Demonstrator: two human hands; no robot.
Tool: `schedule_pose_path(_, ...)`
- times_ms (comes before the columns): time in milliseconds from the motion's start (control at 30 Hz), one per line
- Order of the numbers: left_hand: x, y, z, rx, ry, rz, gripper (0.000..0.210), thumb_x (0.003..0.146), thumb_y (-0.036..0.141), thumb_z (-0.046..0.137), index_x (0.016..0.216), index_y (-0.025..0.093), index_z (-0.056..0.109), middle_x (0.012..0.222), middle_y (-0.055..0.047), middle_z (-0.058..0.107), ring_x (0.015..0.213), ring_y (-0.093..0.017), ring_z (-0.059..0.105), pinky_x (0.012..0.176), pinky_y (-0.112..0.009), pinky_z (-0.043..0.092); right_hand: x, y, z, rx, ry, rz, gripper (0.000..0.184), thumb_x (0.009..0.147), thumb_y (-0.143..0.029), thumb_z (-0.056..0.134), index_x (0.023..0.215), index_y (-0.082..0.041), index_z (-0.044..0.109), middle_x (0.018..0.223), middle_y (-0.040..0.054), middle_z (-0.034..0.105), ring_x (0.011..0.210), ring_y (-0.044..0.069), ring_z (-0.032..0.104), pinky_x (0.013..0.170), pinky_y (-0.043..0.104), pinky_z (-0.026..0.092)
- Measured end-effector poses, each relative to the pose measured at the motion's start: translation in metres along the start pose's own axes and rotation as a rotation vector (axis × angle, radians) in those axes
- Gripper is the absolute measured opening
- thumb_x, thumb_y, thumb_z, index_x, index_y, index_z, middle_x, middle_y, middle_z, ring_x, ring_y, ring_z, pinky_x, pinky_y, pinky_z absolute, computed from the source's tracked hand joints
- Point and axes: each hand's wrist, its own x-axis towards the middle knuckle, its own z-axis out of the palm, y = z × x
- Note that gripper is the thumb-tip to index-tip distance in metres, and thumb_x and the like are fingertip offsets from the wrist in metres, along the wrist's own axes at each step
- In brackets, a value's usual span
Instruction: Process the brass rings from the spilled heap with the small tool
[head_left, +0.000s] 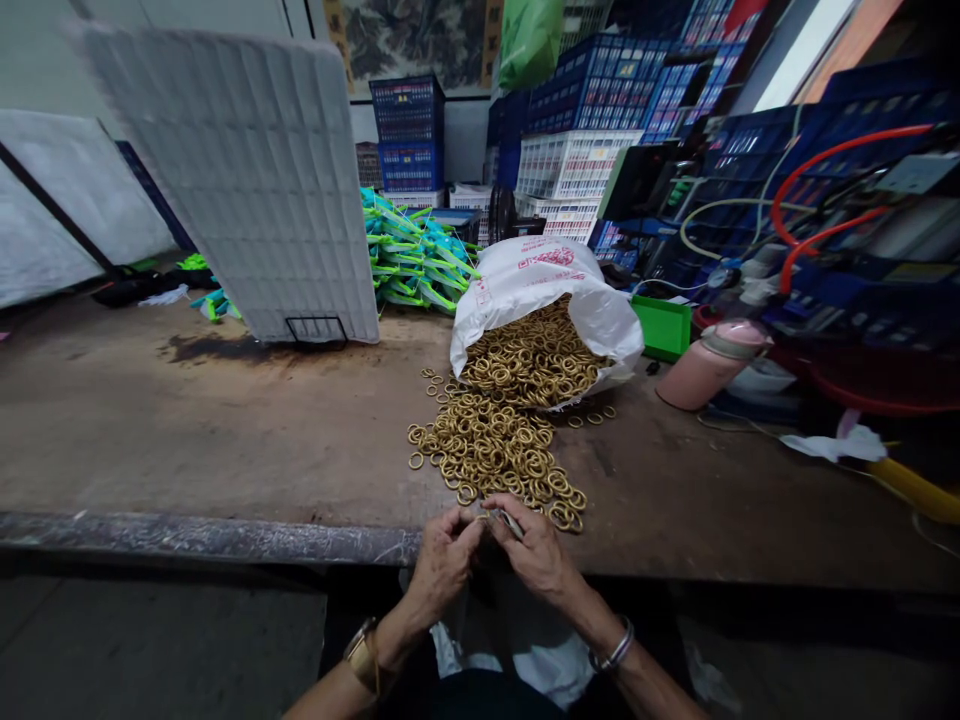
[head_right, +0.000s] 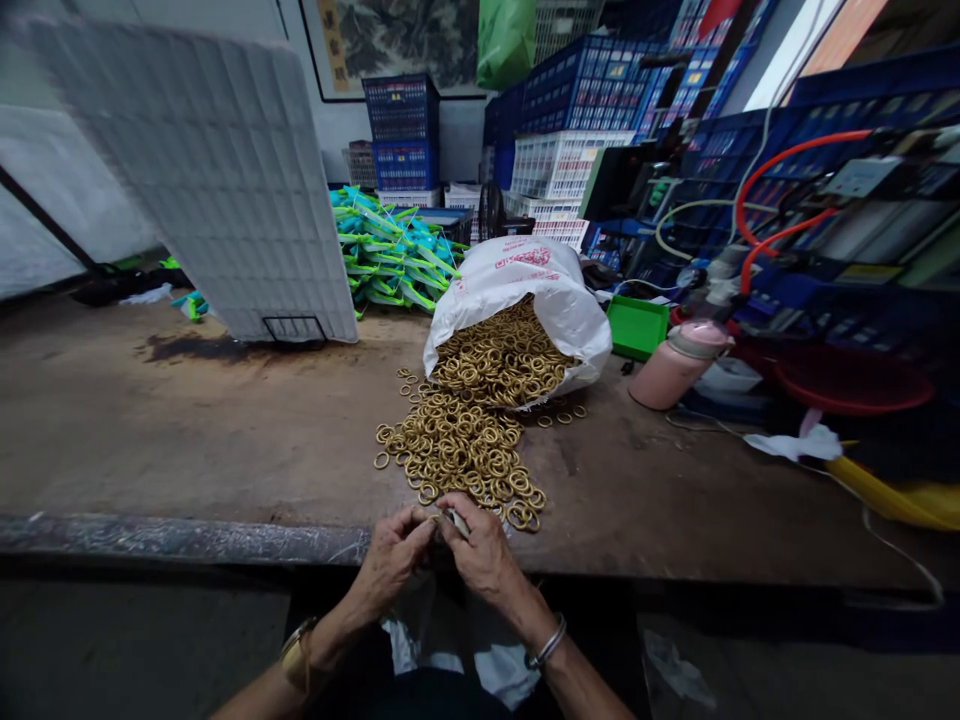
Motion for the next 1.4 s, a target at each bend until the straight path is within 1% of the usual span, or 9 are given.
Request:
schedule_pose_path(200, 0.001, -0.004, -0.002, 0.039, 0.042, -0.020, 0.025, 0.070, 0.039, 0.055, 0.062, 0.016, 0.048, 0.043, 0.008, 0.040, 0.038, -0.006, 0.034, 0.039, -0.017, 0.026, 0.005, 0.017, 0.009, 0.029, 0.120, 0.114, 0.031, 0.081, -0.040, 0.041, 0.082, -0.016, 0.061, 0.061, -0.0017, 0.055, 0.055, 0.011, 0.048, 0.053, 0.020, 0.037)
schedule_pose_path(400, 0.000, -0.004, -0.003, 0.099, 0.096, 0.066, 0.019, 0.073, 0.033, 0.053, 0.065, 0.015, 0.052, 0.053, 0.004, 0.046, 0.048, -0.009, 0.040, 0.047, -0.019, 0.033, 0.000, 0.011, 0.008, 0.016, 0.182, 0.083, 0.027, 0.081, -0.037, 0.041, 0.090, -0.018, 0.058, 0.080, 0.0024, 0.061, 0.071, 0.014, 0.054, 0.065, 0.023, 0.041)
schedule_pose_path(500, 0.000, -0.006, -0.005, 0.175, 0.089, 0.157, 0.019, 0.074, 0.032, 0.053, 0.065, 0.015, 0.055, 0.058, 0.002, 0.049, 0.056, -0.011, 0.043, 0.055, -0.021, 0.035, -0.001, 0.003, 0.009, 0.050, 0.154, 0.071, 0.026, 0.081, -0.037, 0.042, 0.088, -0.018, 0.057, 0.079, 0.0018, 0.060, 0.071, 0.013, 0.052, 0.065, 0.022, 0.040)
schedule_pose_path(667, -0.003, -0.012, -0.007, 0.243, 0.097, 0.232, 0.019, 0.075, 0.032, 0.053, 0.066, 0.017, 0.058, 0.059, 0.001, 0.049, 0.058, -0.013, 0.043, 0.057, -0.021, 0.034, 0.000, 0.007, 0.019, 0.102, 0.065, 0.127, 0.029, 0.081, -0.042, 0.042, 0.069, -0.017, 0.052, 0.062, -0.0029, 0.049, 0.058, 0.010, 0.042, 0.055, 0.020, 0.036)
schedule_pose_path(767, -0.005, -0.010, -0.005, 0.182, 0.058, 0.188, 0.021, 0.074, 0.035, 0.053, 0.065, 0.016, 0.055, 0.056, 0.002, 0.047, 0.053, -0.010, 0.041, 0.052, -0.020, 0.033, 0.001, 0.010, 0.022, 0.108, 0.086, 0.173, 0.027, 0.078, -0.041, 0.045, 0.065, -0.018, 0.047, 0.059, -0.0043, 0.043, 0.056, 0.009, 0.037, 0.053, 0.020, 0.033)
schedule_pose_path(900, -0.007, -0.007, -0.005, -0.001, -0.046, -0.025, 0.027, 0.075, 0.043, 0.052, 0.071, 0.017, 0.049, 0.049, 0.006, 0.043, 0.038, -0.005, 0.034, 0.039, -0.017, 0.026, 0.002, 0.008, 0.019, 0.141, 0.083, 0.198, 0.024, 0.076, -0.039, 0.046, 0.064, -0.018, 0.046, 0.058, -0.0047, 0.042, 0.056, 0.009, 0.038, 0.053, 0.020, 0.033)
schedule_pose_path(1000, -0.007, -0.009, -0.007, -0.124, -0.126, -0.105, 0.030, 0.075, 0.046, 0.051, 0.074, 0.016, 0.047, 0.052, 0.005, 0.047, 0.034, -0.003, 0.034, 0.035, -0.016, 0.028, 0.002, 0.004, 0.017, 0.155, 0.063, 0.194, 0.021, 0.076, -0.036, 0.046, 0.066, -0.018, 0.048, 0.059, -0.0044, 0.045, 0.057, 0.010, 0.040, 0.055, 0.020, 0.033)
schedule_pose_path(1233, -0.012, -0.007, -0.006, -0.246, -0.124, -0.103, 0.030, 0.072, 0.043, 0.058, 0.076, 0.015, 0.048, 0.065, 0.000, 0.055, 0.042, -0.004, 0.043, 0.037, -0.015, 0.035, 0.001, 0.002, 0.015, 0.151, 0.054, 0.192, 0.024, 0.081, -0.036, 0.039, 0.070, -0.018, 0.050, 0.057, -0.0034, 0.048, 0.054, 0.010, 0.044, 0.053, 0.020, 0.035)
schedule_pose_path(1400, -0.015, -0.002, -0.006, -0.226, -0.100, -0.057, 0.032, 0.070, 0.044, 0.059, 0.075, 0.015, 0.047, 0.064, 0.001, 0.055, 0.044, -0.005, 0.045, 0.041, -0.017, 0.039, -0.006, 0.007, 0.013, -0.227, -0.017, 0.045, 0.015, 0.077, -0.019, 0.037, 0.073, -0.019, 0.051, 0.061, -0.0013, 0.052, 0.056, 0.011, 0.046, 0.055, 0.021, 0.032)
